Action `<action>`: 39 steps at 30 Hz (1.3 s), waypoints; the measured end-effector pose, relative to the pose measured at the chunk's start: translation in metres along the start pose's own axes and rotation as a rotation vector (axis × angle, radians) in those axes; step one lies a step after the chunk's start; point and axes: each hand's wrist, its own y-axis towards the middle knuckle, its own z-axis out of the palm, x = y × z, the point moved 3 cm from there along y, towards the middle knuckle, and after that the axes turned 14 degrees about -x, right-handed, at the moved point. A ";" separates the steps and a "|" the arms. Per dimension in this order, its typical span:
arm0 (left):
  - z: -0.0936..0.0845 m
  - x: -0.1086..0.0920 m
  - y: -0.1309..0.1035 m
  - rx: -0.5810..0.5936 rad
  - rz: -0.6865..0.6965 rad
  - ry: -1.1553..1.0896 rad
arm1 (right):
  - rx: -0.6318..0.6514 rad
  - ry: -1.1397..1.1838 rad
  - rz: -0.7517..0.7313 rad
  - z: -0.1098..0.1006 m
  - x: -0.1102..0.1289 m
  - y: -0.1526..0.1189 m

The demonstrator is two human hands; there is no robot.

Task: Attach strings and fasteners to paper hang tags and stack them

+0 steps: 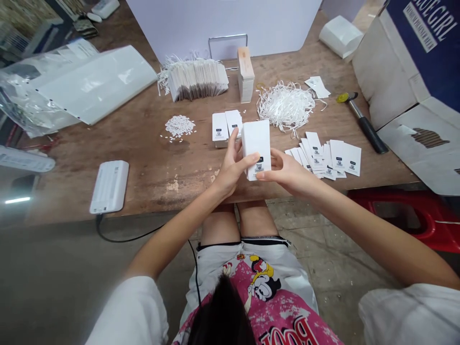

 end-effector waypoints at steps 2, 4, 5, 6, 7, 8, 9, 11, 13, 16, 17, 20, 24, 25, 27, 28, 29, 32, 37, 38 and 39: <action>-0.003 0.001 0.000 0.021 -0.046 -0.003 | -0.018 -0.022 -0.011 0.002 -0.005 0.000; -0.006 0.003 0.001 0.044 -0.080 -0.008 | -0.018 -0.038 -0.031 0.004 -0.009 0.000; -0.008 0.003 0.001 0.050 -0.085 -0.009 | -0.015 -0.042 -0.038 0.006 -0.011 0.000; -0.010 0.004 0.002 0.052 -0.082 -0.007 | -0.014 -0.045 -0.043 0.007 -0.012 0.001; -0.012 0.005 0.002 0.051 -0.073 -0.005 | -0.018 -0.048 -0.048 0.009 -0.013 0.001; -0.015 0.006 0.003 0.050 -0.062 -0.003 | -0.027 -0.053 -0.056 0.010 -0.014 0.001; -0.018 0.008 0.004 0.050 -0.051 -0.003 | -0.039 -0.057 -0.067 0.011 -0.015 0.001; -0.023 0.011 0.007 0.066 -0.037 -0.009 | -0.066 -0.068 -0.100 0.013 -0.017 0.001; -0.029 0.015 0.010 0.097 -0.037 -0.011 | -0.084 -0.102 -0.138 0.014 -0.019 0.002; -0.037 0.018 0.014 0.119 -0.053 0.006 | -0.113 -0.198 -0.214 0.015 -0.021 0.002; -0.039 0.019 0.015 0.116 -0.065 0.016 | -0.123 -0.235 -0.240 0.015 -0.021 0.003; -0.039 0.021 0.015 0.131 -0.128 0.038 | -0.171 -0.340 -0.317 0.016 -0.022 0.004; -0.034 0.027 0.014 0.190 -0.202 -0.018 | -0.281 -0.509 -0.472 0.018 -0.023 0.004; -0.033 0.029 0.014 0.197 -0.207 -0.037 | -0.306 -0.551 -0.508 0.019 -0.023 0.004; -0.033 0.031 0.014 0.204 -0.205 -0.060 | -0.341 -0.621 -0.552 0.021 -0.023 0.001; -0.034 0.032 0.014 0.208 -0.198 -0.065 | -0.349 -0.648 -0.557 0.022 -0.022 0.000; -0.034 0.031 0.014 0.214 -0.190 -0.067 | -0.351 -0.672 -0.557 0.023 -0.022 -0.002; -0.035 0.027 0.013 0.244 -0.133 -0.073 | -0.357 -0.751 -0.558 0.027 -0.019 -0.009; -0.037 0.020 0.017 0.300 0.095 -0.098 | -0.370 -0.866 -0.582 0.035 -0.017 -0.019; -0.037 0.020 0.017 0.317 0.135 -0.114 | -0.375 -0.883 -0.600 0.037 -0.018 -0.020; -0.037 0.021 0.018 0.334 0.162 -0.128 | -0.381 -0.897 -0.622 0.038 -0.019 -0.021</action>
